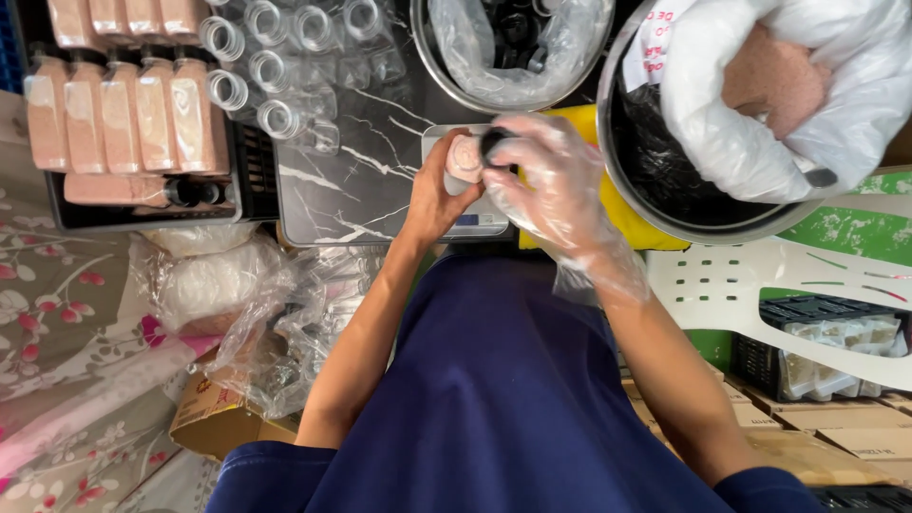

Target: The person scoops pink powder from a large bag into a funnel to fill small bottles, weighs the bottles on a digital scale, and secures the caps by hand.

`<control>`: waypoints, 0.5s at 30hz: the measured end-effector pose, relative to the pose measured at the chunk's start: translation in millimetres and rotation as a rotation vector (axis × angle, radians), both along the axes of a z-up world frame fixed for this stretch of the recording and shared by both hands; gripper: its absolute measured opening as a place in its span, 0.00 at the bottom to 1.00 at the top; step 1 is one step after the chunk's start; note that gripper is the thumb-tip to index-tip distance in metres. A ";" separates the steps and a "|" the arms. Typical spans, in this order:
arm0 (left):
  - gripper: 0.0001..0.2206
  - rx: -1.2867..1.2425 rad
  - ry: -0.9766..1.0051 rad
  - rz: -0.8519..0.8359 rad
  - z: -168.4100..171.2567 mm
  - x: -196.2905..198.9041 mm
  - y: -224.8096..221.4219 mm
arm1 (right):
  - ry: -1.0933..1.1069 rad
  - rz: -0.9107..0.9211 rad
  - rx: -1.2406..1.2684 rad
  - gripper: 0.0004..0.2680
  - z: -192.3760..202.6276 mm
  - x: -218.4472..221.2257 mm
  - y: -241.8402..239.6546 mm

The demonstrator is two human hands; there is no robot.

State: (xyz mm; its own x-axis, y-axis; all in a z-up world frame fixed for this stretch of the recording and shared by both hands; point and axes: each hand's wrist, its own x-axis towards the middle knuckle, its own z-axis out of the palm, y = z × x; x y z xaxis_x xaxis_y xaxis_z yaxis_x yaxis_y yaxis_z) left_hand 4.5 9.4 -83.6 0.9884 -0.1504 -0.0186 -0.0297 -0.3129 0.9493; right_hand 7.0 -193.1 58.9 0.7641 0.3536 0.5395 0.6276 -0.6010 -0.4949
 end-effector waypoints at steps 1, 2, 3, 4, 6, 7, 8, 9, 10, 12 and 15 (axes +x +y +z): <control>0.37 0.027 -0.017 0.010 -5.4 -0.5 0.6 | 0.066 -0.040 0.146 0.07 9.9 -6.3 -7.9; 0.37 0.026 -0.019 0.003 9.3 -1.6 -3.8 | 0.063 -0.048 0.145 0.07 22.1 -15.0 -20.5; 0.36 0.048 -0.069 -0.011 24.5 -1.2 -7.2 | 0.101 -0.122 0.217 0.08 34.1 -23.2 -32.3; 0.35 0.069 -0.120 -0.024 39.9 -0.8 -11.5 | 0.139 -0.196 0.290 0.09 46.3 -31.5 -44.7; 0.38 0.109 -0.144 -0.105 65.1 0.3 -30.4 | 0.108 -0.239 0.432 0.08 37.7 -41.6 -75.7; 0.40 0.151 -0.165 -0.169 77.9 0.6 -40.3 | 0.082 -0.263 0.573 0.08 33.5 -46.9 -91.6; 0.40 0.150 -0.168 -0.186 98.6 3.1 -56.0 | 0.075 -0.279 0.574 0.08 39.7 -45.8 -106.5; 0.37 0.163 -0.192 -0.249 119.1 4.5 -72.2 | -0.002 -0.288 0.527 0.09 45.5 -45.4 -121.9; 0.35 0.175 -0.217 -0.312 139.6 5.4 -88.8 | -0.078 -0.297 0.479 0.10 51.3 -45.4 -137.9; 0.33 0.143 -0.193 -0.351 163.5 12.5 -122.4 | -0.170 -0.319 0.439 0.10 65.2 -32.0 -158.7; 0.30 0.177 -0.056 -0.413 191.6 22.6 -169.9 | -0.109 -0.340 0.377 0.08 89.8 -24.8 -175.7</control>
State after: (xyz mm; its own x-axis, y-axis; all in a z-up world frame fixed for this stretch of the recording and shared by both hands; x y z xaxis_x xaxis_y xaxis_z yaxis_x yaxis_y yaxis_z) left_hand 27.0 -160.5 107.9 0.8465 -0.5316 -0.0275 -0.2360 -0.4211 0.8758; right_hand -17.8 -368.8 148.7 0.7342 -0.1391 0.6645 0.4881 -0.5722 -0.6591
